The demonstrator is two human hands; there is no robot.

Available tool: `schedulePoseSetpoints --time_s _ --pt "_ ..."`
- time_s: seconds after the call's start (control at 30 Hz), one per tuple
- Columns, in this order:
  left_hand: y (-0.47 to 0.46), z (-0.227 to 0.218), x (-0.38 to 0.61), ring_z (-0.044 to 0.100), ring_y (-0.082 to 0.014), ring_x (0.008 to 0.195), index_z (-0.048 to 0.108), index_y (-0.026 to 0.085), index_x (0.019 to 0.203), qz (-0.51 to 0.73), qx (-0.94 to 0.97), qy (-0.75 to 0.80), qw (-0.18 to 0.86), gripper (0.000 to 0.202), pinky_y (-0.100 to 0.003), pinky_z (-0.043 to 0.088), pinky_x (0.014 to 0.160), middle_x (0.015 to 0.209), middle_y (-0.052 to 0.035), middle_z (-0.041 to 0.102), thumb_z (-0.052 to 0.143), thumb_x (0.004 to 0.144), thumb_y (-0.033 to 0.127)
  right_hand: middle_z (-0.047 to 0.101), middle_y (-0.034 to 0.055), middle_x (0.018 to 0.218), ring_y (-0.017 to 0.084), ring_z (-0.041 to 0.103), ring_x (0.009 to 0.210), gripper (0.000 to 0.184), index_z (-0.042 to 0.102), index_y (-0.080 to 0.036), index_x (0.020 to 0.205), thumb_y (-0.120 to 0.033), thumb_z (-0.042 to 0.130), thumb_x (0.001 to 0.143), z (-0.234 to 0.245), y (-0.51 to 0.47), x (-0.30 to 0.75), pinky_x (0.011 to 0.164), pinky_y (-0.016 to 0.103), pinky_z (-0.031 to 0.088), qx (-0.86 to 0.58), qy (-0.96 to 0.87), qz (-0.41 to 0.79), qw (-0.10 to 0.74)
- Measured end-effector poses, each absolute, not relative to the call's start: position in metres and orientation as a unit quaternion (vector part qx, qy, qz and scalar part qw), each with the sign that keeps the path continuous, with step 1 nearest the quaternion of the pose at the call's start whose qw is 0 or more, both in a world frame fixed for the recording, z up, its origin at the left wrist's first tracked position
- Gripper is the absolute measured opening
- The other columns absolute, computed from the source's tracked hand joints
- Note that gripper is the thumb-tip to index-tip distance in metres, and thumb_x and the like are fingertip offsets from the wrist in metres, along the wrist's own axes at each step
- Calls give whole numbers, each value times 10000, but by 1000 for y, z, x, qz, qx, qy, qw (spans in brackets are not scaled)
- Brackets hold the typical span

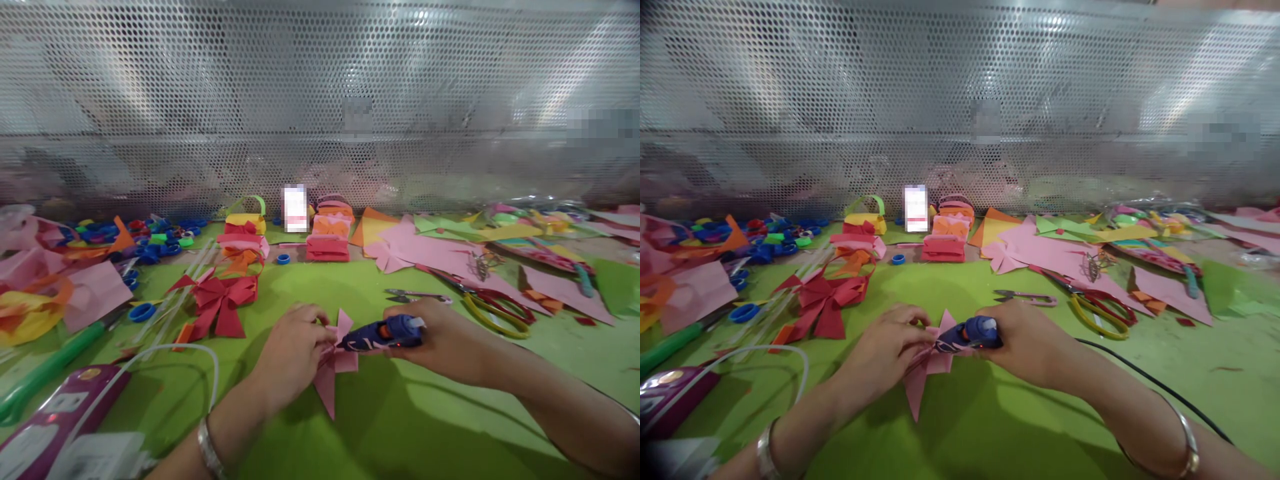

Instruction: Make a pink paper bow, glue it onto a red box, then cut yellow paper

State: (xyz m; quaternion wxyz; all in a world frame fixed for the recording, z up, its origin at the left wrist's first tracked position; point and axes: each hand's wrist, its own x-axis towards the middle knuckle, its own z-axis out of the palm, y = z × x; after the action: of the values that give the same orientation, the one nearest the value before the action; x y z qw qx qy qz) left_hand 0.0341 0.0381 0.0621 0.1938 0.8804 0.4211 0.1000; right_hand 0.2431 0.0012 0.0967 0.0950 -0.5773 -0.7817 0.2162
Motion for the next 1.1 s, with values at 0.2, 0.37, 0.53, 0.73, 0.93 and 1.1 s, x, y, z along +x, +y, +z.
schedulePoseSetpoints --time_s 0.2,0.37,0.53,0.73,0.93,1.1 --pt "39 62 34 526 -190 938 714 282 915 93 881 419 196 249 -331 400 804 994 -22 637 510 819 177 563 -12 554 131 464 531 228 535 -187 594 -323 555 775 93 3 241 503 240 281 -572 -782 226 101" --pt "39 61 35 532 -198 952 714 290 913 96 877 427 199 262 -335 404 811 1004 -18 641 511 805 166 574 -13 569 134 482 535 200 538 -191 606 -285 529 782 94 1 241 501 234 292 -563 -782 245 105" --pt "38 60 35 548 -188 953 719 263 899 126 862 437 222 301 -319 421 821 1010 -17 652 488 782 109 575 -4 579 136 478 536 224 551 -190 627 -331 515 798 96 3 241 506 236 295 -553 -790 246 94" --pt "39 59 33 569 -205 934 690 180 961 159 833 489 202 292 -345 423 842 1007 -61 674 446 808 134 581 0 600 148 492 561 201 543 -192 637 -324 512 786 97 3 240 526 245 302 -549 -797 238 89" --pt "39 58 33 578 -192 838 704 196 874 143 839 486 201 244 -317 433 760 866 -52 679 473 803 164 575 -5 591 142 481 553 184 546 -187 632 -281 506 785 98 1 240 521 246 305 -555 -793 240 77" --pt "41 56 33 572 -191 831 699 194 875 141 834 493 205 214 -313 433 748 874 -53 671 515 770 167 583 -8 595 138 488 560 163 556 -185 639 -258 522 780 98 1 240 522 242 317 -550 -798 233 77"
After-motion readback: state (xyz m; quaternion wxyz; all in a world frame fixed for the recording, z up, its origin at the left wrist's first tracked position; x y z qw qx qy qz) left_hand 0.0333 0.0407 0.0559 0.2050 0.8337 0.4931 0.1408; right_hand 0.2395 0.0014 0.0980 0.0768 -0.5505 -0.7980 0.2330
